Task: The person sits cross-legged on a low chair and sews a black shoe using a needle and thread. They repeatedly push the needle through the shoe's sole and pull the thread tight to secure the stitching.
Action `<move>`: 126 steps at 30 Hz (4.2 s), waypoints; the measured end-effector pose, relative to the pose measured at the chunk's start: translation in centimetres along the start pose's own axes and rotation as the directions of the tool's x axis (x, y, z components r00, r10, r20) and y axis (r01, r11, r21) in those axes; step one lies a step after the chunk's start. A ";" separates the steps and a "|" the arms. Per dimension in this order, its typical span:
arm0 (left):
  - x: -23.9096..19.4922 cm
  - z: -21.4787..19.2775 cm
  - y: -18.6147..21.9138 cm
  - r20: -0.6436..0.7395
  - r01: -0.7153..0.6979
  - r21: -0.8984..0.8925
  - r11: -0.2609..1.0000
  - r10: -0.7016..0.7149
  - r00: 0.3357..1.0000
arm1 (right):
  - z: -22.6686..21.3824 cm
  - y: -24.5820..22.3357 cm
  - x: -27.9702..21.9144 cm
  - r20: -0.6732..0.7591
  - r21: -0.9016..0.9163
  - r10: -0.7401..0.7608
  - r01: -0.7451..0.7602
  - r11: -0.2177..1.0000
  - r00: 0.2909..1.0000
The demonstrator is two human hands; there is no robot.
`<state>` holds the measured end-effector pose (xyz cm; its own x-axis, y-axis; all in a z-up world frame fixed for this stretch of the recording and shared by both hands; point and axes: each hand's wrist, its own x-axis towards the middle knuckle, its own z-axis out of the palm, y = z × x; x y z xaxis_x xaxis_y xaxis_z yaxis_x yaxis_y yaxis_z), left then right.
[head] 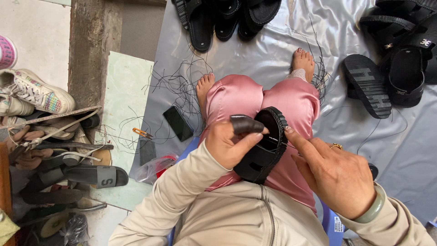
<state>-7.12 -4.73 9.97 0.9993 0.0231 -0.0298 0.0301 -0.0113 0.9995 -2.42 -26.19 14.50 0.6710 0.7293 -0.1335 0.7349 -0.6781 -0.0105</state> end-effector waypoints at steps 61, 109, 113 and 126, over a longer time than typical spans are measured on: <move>-1.4 0.6 -1.7 0.056 -0.311 0.472 0.825 0.323 0.945 | 0.6 -0.9 0.6 0.033 0.976 0.290 -0.093 0.196 0.956; 5.8 -1.3 1.3 -0.095 0.149 -0.006 0.989 -0.149 0.984 | 1.3 2.7 -5.1 0.066 0.939 0.424 0.088 -0.333 0.903; 0.1 3.2 0.5 0.279 -0.376 0.600 0.706 0.256 0.926 | -4.1 1.3 -1.1 0.067 0.897 0.571 -0.300 0.324 0.818; -6.9 -15.0 -9.7 -0.576 0.572 0.780 0.253 -0.067 0.815 | -2.6 2.3 -1.0 0.258 -0.080 -0.001 0.022 0.997 0.966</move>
<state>-14.62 10.18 0.70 0.7992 0.5951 -0.0844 0.5970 -0.7698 0.2260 -1.18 -28.27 17.15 0.6223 0.6817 -0.3847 0.7551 -0.6524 0.0655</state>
